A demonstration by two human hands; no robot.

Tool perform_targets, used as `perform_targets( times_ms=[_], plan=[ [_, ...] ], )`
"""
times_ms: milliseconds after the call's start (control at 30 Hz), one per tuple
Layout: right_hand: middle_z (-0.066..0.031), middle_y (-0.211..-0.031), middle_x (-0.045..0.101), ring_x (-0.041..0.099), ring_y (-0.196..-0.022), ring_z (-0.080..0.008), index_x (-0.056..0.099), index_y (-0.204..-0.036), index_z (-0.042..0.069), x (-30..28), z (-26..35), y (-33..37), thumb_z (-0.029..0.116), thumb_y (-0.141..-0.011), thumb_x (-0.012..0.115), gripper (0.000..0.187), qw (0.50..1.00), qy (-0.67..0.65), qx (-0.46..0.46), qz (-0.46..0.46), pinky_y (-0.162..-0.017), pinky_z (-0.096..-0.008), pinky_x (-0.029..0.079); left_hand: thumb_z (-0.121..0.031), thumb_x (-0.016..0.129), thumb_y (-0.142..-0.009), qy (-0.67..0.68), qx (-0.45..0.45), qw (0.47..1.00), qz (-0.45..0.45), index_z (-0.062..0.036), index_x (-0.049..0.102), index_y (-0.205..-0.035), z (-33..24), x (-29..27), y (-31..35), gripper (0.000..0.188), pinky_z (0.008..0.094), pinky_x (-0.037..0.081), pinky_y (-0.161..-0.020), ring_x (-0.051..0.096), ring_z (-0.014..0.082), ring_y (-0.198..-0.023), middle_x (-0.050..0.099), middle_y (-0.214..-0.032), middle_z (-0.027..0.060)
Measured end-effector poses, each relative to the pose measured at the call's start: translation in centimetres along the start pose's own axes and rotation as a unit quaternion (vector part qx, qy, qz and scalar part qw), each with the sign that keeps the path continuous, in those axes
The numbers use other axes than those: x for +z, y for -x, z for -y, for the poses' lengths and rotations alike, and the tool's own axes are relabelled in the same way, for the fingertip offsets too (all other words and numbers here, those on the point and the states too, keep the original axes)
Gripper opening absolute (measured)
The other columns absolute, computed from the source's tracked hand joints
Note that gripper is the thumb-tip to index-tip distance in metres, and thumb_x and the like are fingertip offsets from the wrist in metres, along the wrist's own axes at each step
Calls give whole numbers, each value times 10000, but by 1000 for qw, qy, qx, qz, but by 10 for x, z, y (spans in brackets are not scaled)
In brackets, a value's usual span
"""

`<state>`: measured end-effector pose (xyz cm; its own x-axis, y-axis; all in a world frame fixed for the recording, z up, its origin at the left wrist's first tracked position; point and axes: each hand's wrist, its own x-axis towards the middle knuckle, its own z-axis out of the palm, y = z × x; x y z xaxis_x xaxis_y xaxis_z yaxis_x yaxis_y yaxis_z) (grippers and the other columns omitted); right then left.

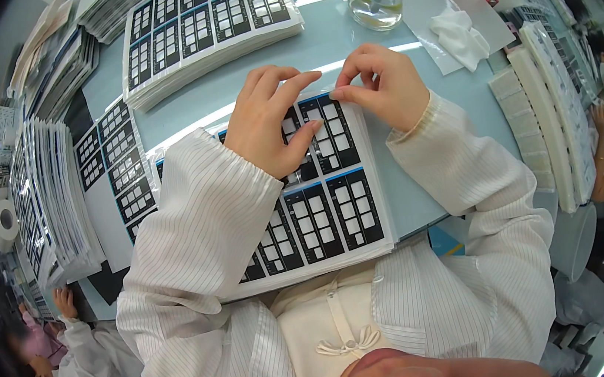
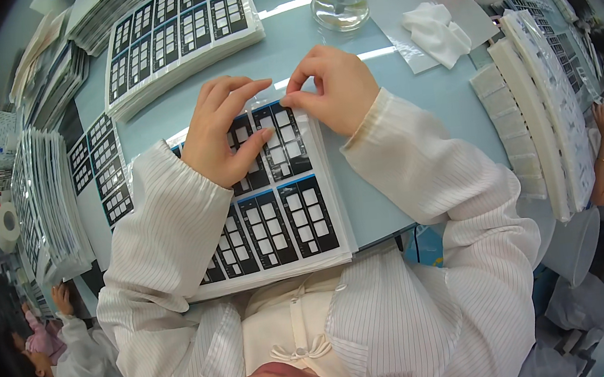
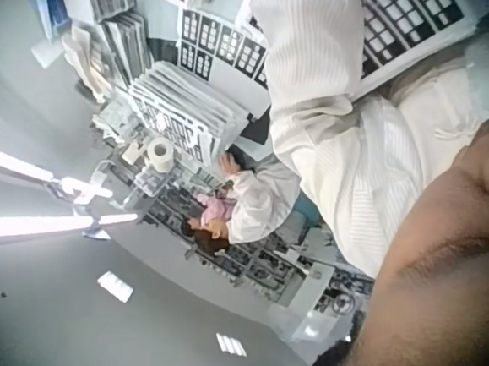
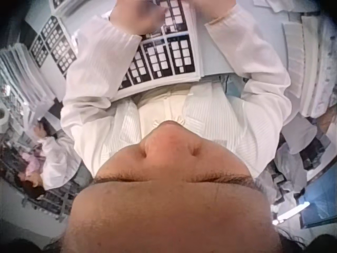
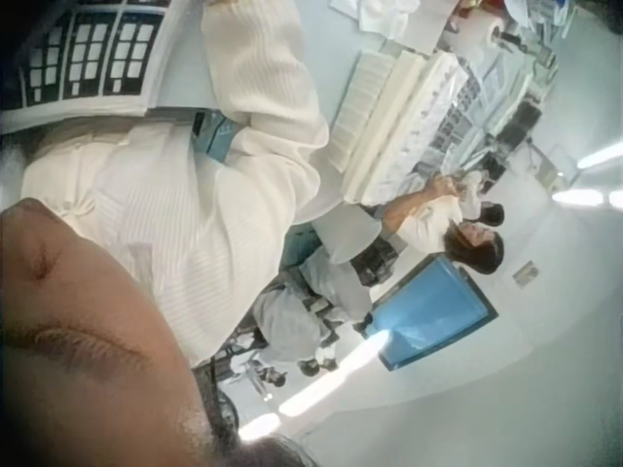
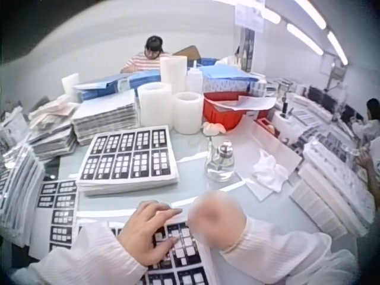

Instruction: The recorder is inspecting and stacking sheets of printed labels at a manufacturing workstation.

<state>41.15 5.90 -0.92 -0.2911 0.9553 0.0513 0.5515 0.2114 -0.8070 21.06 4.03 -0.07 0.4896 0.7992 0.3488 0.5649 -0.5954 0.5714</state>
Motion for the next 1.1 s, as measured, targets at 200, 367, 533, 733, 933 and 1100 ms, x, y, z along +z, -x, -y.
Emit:
perform_targets(
  times_ms=[200, 367, 533, 733, 933, 1100],
  plan=[
    [-61, -688, 469, 503, -607, -178, 611, -688, 31, 14, 24, 16, 38, -610, 671, 99, 967, 122, -203, -92, -534, -251, 392, -50, 713, -614, -12, 77, 996, -32, -142, 652, -935, 4, 0, -1, 339, 364, 430, -806, 465, 269, -1014, 540, -1005, 72],
    [-20, -713, 522, 494, -607, -109, 628, -774, 24, 6, 7, 8, 78, -698, 672, 103, 981, 1, -192, -18, -532, -239, 389, -59, 729, -584, -2, 94, 993, -72, -125, 681, -776, 9, 5, -2, 208, 341, 460, -732, 503, 240, -960, 570, -897, 31],
    [17, -806, 576, 497, -688, -45, 587, -956, 20, -2, -5, -1, 173, -810, 620, 215, 991, -128, 16, -38, -582, -192, 400, -72, 723, -591, -39, 144, 982, -112, -119, 672, -740, 9, 6, -4, 164, 335, 465, -706, 535, 218, -898, 577, -823, 15],
    [3, -732, 582, 510, -653, -53, 593, -841, 4, 15, -5, 2, 167, -827, 597, 163, 986, -158, 48, 38, -609, -192, 422, -24, 718, -578, -48, 191, 975, -100, -79, 668, -770, 11, 6, -5, 206, 331, 460, -728, 552, 222, -880, 601, -847, 27],
    [-36, -710, 608, 542, -640, -72, 616, -772, -3, 27, -6, 6, 152, -802, 624, 158, 987, -150, 34, -54, -602, -206, 442, 2, 656, -655, -11, 284, 959, -21, -26, 624, -759, 12, 0, 1, 112, 341, 461, -778, 597, 181, -819, 625, -842, 40],
    [-39, -693, 619, 570, -632, -86, 632, -789, 13, 25, -12, 5, 171, -774, 657, 161, 975, -183, 110, -67, -589, -211, 462, 0, 635, -690, -13, 166, 982, 85, -48, 586, -749, -6, -25, 35, 91, 394, 390, -862, 603, 162, -753, 637, -828, 15]
  ],
)
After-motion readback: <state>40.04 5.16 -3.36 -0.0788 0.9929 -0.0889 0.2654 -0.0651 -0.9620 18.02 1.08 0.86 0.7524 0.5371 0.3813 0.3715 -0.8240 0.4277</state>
